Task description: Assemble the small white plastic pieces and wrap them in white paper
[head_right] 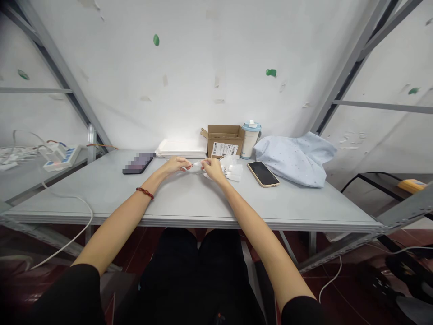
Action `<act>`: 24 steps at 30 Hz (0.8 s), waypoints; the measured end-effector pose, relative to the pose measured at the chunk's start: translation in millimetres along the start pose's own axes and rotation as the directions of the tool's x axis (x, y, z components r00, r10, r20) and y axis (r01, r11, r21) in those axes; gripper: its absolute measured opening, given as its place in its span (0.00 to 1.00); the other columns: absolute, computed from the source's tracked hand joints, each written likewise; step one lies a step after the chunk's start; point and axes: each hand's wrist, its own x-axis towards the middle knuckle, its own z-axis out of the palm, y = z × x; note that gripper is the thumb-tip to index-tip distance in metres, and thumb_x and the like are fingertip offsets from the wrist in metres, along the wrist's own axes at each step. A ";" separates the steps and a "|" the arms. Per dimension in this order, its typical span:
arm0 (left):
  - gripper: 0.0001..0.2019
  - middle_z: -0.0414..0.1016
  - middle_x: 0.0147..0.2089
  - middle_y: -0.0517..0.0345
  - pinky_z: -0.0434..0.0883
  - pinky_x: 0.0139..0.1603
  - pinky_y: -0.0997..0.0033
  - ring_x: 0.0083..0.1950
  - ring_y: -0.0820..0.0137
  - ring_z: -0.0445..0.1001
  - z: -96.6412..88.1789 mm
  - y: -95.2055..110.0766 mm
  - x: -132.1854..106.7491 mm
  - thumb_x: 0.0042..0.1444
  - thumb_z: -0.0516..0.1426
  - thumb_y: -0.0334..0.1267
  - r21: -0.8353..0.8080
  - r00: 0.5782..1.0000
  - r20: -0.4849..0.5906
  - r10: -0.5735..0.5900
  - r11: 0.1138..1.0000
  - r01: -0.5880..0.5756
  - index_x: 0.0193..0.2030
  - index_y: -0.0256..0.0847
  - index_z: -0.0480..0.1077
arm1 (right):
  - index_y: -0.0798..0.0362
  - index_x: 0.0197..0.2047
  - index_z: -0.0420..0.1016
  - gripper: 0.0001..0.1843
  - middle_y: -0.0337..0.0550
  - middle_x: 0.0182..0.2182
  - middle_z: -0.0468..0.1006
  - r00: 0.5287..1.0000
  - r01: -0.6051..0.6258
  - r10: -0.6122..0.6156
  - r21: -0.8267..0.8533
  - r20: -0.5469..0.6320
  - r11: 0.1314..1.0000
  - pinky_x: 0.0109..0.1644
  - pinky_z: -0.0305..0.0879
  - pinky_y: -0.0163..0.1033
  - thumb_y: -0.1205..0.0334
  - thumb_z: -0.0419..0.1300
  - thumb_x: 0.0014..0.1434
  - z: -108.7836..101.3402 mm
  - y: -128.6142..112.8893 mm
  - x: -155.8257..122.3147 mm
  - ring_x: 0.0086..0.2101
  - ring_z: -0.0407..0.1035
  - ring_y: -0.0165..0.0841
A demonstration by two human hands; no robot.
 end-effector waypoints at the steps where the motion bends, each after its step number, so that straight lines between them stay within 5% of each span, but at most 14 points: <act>1: 0.11 0.76 0.30 0.53 0.68 0.41 0.65 0.38 0.64 0.72 0.2 0.6 -0.6 0.38 0.64 0.46 -0.001 1.000 0.001 0.002 1.000 -0.002 0.23 0.39 0.76 | 0.57 0.32 0.78 0.13 0.40 0.23 0.78 1.000 0.004 -0.004 0.000 0.000 1.000 0.33 0.59 0.33 0.59 0.54 0.57 -0.1 -0.3 -0.5 0.25 0.65 0.29; 24: 0.10 0.76 0.30 0.52 0.67 0.41 0.63 0.38 0.65 0.71 0.8 2.3 -3.0 0.37 0.65 0.44 -0.025 0.999 0.018 -0.031 0.999 0.031 0.22 0.39 0.76 | 0.58 0.37 0.79 0.15 0.41 0.26 0.80 0.999 0.023 -0.024 0.035 0.046 0.999 0.29 0.57 0.32 0.57 0.56 0.56 -0.1 1.4 -1.4 0.22 0.62 0.27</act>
